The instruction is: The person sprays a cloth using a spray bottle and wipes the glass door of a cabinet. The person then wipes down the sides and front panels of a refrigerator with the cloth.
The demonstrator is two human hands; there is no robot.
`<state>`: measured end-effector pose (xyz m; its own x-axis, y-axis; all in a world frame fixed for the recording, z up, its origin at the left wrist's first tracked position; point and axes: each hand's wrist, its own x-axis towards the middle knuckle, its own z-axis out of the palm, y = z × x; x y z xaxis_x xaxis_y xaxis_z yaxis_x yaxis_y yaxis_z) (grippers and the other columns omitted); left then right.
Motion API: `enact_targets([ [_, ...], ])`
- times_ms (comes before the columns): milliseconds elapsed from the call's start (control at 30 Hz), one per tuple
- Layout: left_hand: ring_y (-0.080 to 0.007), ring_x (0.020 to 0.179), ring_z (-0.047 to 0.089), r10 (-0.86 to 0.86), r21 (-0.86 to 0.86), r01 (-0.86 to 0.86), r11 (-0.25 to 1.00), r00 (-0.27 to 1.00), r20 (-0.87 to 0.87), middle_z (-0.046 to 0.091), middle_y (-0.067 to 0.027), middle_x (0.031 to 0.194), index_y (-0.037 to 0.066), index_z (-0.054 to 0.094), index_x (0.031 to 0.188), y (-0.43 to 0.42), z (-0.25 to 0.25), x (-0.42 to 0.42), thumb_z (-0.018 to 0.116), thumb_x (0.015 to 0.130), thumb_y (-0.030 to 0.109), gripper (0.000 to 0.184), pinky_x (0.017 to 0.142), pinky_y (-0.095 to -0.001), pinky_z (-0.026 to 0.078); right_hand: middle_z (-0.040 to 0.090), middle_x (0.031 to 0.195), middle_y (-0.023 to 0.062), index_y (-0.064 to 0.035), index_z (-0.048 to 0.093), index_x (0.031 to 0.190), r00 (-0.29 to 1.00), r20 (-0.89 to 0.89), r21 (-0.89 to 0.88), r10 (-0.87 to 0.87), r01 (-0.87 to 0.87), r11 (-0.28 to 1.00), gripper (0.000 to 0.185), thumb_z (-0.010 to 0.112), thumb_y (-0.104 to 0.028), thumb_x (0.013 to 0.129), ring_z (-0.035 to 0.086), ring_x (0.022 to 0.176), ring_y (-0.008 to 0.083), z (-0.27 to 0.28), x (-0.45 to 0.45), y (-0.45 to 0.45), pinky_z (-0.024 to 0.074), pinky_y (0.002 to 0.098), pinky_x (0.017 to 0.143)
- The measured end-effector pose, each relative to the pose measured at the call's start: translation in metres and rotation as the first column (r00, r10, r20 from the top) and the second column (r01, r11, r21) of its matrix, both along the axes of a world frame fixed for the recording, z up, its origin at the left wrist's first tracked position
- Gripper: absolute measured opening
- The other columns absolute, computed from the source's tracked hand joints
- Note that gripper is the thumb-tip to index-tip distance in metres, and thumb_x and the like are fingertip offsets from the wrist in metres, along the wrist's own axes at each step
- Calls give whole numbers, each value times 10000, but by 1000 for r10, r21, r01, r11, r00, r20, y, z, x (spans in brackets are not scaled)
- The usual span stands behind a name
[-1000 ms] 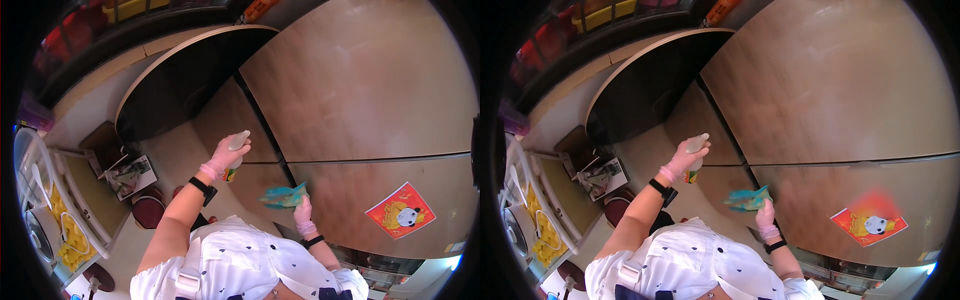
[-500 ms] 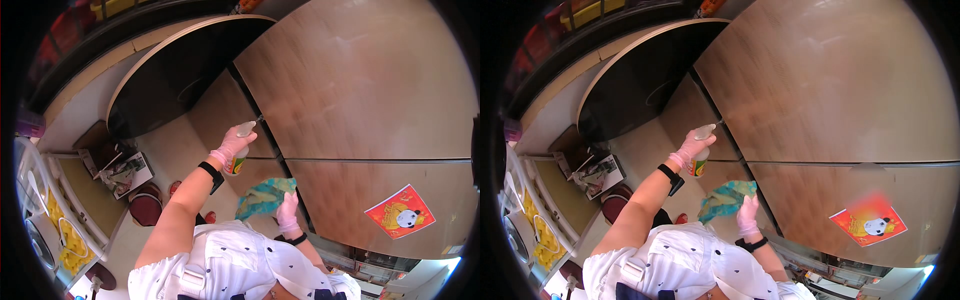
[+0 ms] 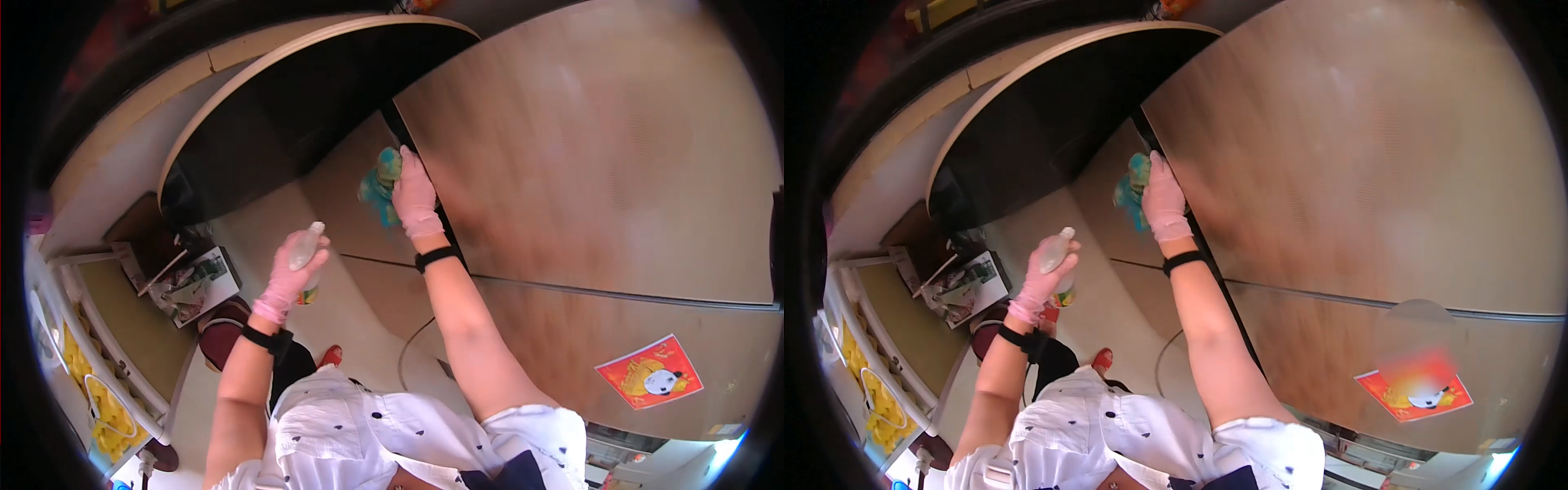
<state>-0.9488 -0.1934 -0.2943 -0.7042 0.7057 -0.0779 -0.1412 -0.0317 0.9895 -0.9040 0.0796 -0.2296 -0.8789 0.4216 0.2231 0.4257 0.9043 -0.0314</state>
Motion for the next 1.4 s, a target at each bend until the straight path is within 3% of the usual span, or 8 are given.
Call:
enact_targets([
  [200,-162,1006,619,63,11,-69,998,965,256,684,-50,1055,22,619,1160,-56,-13,19,730,814,93,371,906,-311,477,527,1287,236,8,443,1341,873,269,-5,-407,424,906,613,654,-60,770,507,1190,424,10,149,-37,416,451,1029],
  [467,-240,955,635,80,-48,-76,996,993,86,673,-76,992,39,658,1017,-88,-11,40,733,792,101,246,871,-347,493,535,1255,240,-60,424,1379,898,97,-250,-430,440,863,652,672,-60,776,530,1154,416,0,-35,-16,469,467,943],
  [533,-178,951,631,53,-33,-44,998,921,386,673,-55,999,18,617,1066,-91,5,43,722,813,81,281,847,-320,507,529,1258,250,-52,388,1400,997,1,-120,-81,80,989,665,662,-86,795,516,1174,421,-5,5,-7,449,462,978],
  [600,-183,943,630,65,-75,-60,995,995,72,670,-59,1001,22,618,1051,-89,0,46,724,808,66,269,842,-327,509,521,1260,250,-27,366,1413,979,158,-103,-129,146,984,689,655,-56,789,543,1132,404,2,67,-7,463,465,944],
  [800,-215,923,624,130,-74,-132,989,991,-30,661,-63,981,56,649,1009,-97,18,50,734,778,73,247,858,-333,493,466,1356,226,-7,319,1435,894,282,-63,-349,381,923,760,654,5,754,464,1256,405,5,120,-38,409,435,1054],
  [1000,-272,926,622,140,-152,-167,974,974,-176,666,-74,954,54,657,976,-111,15,58,737,754,84,238,867,-359,482,440,1417,209,23,349,1418,924,-132,-19,358,-363,931,720,561,118,737,531,1146,400,2,-54,1,456,426,973],
  [1167,-271,935,621,207,-108,-215,971,975,-81,664,-84,952,56,656,975,-117,27,61,729,748,55,238,885,-360,479,450,1426,178,18,400,1404,963,139,224,232,-259,940,591,517,58,827,580,856,313,-17,21,-9,486,413,797],
  [1400,-280,937,615,365,-86,-367,926,930,-35,643,-84,980,56,641,979,-144,25,64,723,750,43,243,892,-359,476,413,1448,209,20,380,1415,948,77,124,308,-316,941,665,538,94,774,544,1113,378,10,2,-9,455,414,965],
])
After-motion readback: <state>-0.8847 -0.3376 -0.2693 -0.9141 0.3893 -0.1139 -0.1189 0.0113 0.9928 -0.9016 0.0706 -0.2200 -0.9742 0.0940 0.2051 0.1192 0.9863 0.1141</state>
